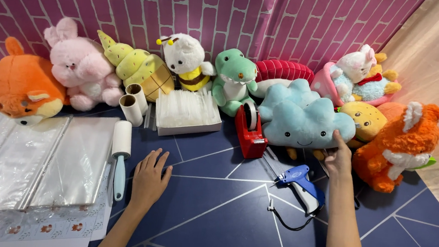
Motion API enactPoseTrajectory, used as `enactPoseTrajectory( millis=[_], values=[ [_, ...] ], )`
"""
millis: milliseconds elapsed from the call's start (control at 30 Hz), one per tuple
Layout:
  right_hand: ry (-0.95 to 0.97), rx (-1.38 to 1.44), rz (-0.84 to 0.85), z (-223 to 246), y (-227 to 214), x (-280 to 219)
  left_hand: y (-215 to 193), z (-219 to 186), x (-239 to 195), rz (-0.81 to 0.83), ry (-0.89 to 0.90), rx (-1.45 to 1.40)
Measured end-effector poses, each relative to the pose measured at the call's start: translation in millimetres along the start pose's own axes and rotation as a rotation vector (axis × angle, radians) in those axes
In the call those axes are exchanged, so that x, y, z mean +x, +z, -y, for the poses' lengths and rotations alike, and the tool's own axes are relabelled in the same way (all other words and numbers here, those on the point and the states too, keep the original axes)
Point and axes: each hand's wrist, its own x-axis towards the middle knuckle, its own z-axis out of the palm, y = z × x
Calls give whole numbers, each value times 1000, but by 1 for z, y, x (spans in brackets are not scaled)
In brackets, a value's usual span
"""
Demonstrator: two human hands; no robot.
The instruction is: Using a lint roller to clean a blue cloud-shaped plush toy on a workshop table.
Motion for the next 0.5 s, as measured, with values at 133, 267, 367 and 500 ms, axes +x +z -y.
enactPoseTrajectory(
  millis=[133, 267, 367, 500],
  values=[
    [-93, -40, -1, 33, 29, -44, 2, 2, 0, -9, 2, 6],
    [-305, -188, 12, 54, 36, -61, 3, 2, 0, -5, 1, -13],
    [-449, -238, 54, 73, 57, -87, 4, 3, 0, -5, -5, -35],
    [-386, -37, 148, 68, 79, -96, 1, 2, 1, -6, -46, -113]
  ],
)
